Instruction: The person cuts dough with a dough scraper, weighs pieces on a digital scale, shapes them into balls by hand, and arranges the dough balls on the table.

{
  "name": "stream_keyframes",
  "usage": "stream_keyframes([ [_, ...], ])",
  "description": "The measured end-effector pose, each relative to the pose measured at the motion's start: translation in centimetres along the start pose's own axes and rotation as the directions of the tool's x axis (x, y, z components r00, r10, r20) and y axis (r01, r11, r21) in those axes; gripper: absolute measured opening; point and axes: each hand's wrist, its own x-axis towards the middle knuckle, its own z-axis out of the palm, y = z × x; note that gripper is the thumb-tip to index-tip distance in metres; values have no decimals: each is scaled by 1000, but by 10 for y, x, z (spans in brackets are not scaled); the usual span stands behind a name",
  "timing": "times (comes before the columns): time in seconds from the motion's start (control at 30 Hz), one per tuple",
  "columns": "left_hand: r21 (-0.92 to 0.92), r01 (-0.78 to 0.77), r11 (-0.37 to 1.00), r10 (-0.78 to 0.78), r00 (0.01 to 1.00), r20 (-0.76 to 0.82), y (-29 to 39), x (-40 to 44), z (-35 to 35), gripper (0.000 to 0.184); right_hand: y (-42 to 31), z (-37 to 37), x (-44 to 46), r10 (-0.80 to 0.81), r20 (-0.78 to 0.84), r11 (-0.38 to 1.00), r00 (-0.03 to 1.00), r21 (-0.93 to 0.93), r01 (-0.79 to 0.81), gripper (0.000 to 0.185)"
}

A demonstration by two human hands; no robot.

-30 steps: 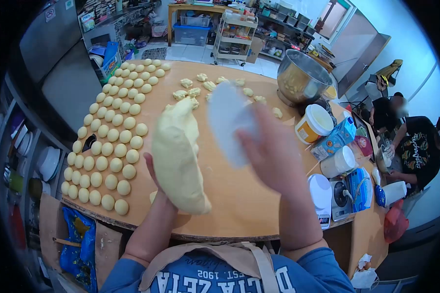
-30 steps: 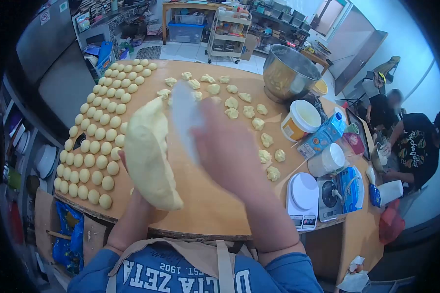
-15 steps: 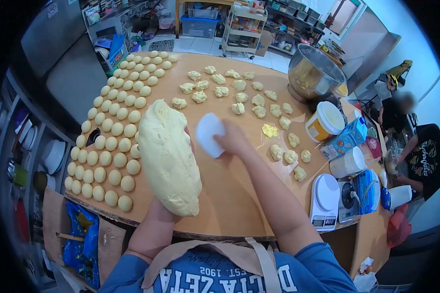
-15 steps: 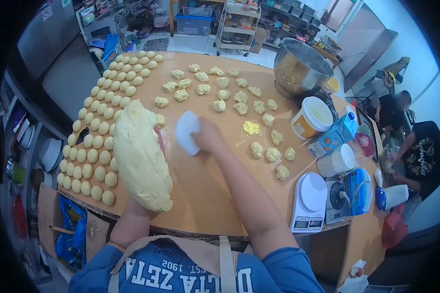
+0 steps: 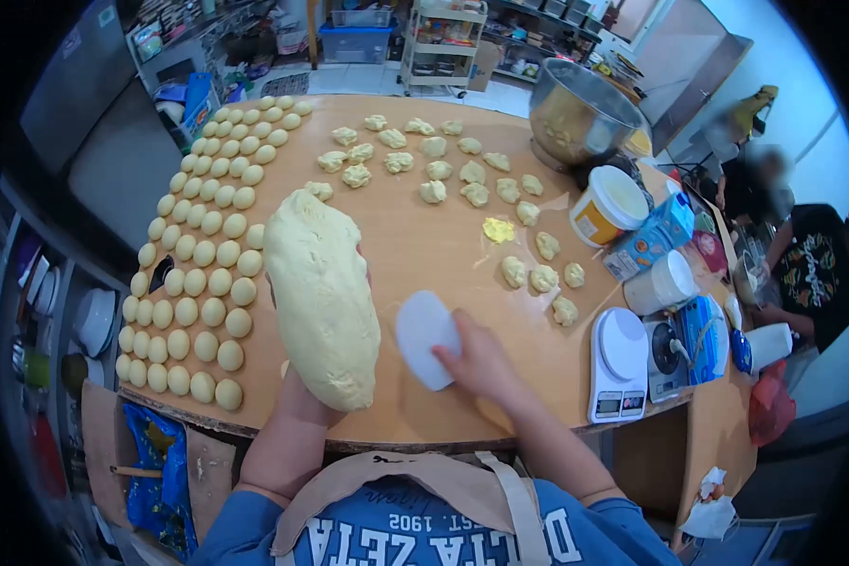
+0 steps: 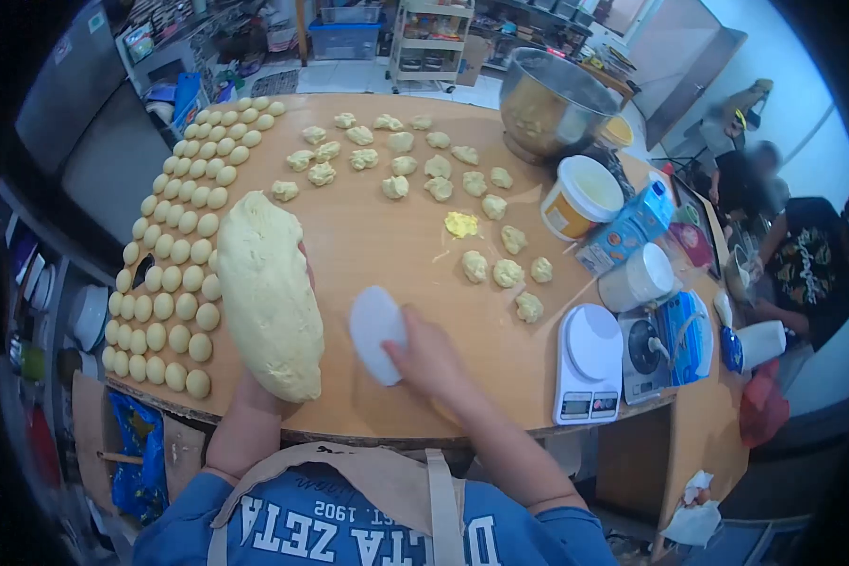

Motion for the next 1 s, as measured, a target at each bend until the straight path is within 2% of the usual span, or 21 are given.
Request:
stream_keyframes([
  [0.1, 231, 61, 971, -63, 998, 0, 0, -2, -6, 50, -9, 13, -8, 51, -131, 936, 990, 353, -2, 35],
  [0.17, 336, 112, 935, -104, 994, -41, -6, -4, 0, 51, -14, -8, -20, 144, -132, 753, 981, 657, -22, 36],
  [0.2, 442, 106, 891, -25, 982, -187, -18, -6, 14, 52, -18, -18, -27, 183, -115, 622, 976, 782, -24, 37],
  [0.27, 627, 137, 767, 202, 876, -439, -56, -15, 49, 55, -24, -34, -48, 154, -161, 603, 975, 797, 36, 38],
  [0.3, 655, 154, 740, 214, 869, -446, -71, -16, 48, 54, -25, -41, -57, 136, -177, 595, 975, 802, 62, 39],
  [0.37, 710, 182, 680, 248, 854, -457, -99, -18, 44, 54, -26, -56, -72, 11, -393, 840, 919, 502, 205, 39],
  [0.4, 746, 139, 651, 294, 860, -417, -117, -16, 49, 55, -26, -64, -79, -80, -475, 913, 877, 317, 255, 39],
  [0.43, 780, 95, 618, 339, 864, -374, -137, -10, 56, 57, -24, -76, -85, -60, -451, 949, 891, 251, 191, 39],
  [0.47, 811, 50, 583, 381, 865, -327, -155, -4, 63, 59, -20, -94, -91, -38, -429, 975, 902, 181, 127, 39],
  [0.5, 796, 67, 602, 349, 874, -337, -171, 1, 71, 56, -18, -114, -96, -14, -409, 992, 912, 106, 62, 39],
  [0.57, 763, 104, 638, 283, 890, -357, -198, 10, 83, 53, -21, -156, -104, -158, -433, 987, 887, -55, 149, 37],
  [0.67, 661, 111, 742, 169, 923, -346, -228, 16, 88, 59, -20, -198, -103, -239, -327, 950, 914, -271, 152, 33],
  [0.7, 673, 121, 730, 172, 920, -353, -234, 15, 85, 65, -19, -205, -97, -168, -243, 942, 956, -325, 83, 32],
  [0.77, 654, 169, 738, 207, 865, -457, -242, 13, 51, 68, 2, -196, -75, -120, -115, 915, 986, -397, 65, 34],
  [0.8, 643, 193, 741, 222, 833, -507, -244, 11, 33, 69, 19, -183, -61, -91, -52, 900, 995, -432, 60, 34],
  [0.83, 672, 313, 672, 219, 782, -583, -241, 7, 20, 73, 45, -161, -44, -28, 47, 894, 999, -446, 46, 35],
  [0.87, 672, 299, 677, 227, 784, -578, -240, -4, 1, 77, 63, -143, -33, 35, 144, 885, 989, -465, 37, 36],
  [0.93, 680, 254, 688, 252, 795, -552, -234, -12, -20, 87, 62, -133, -37, 58, 43, 911, 997, -411, -35, 36],
  [1.0, 591, 399, 701, 50, 799, -599, -216, -9, -16, 87, 63, -125, -41, 73, -17, 924, 997, -375, -74, 36],
])
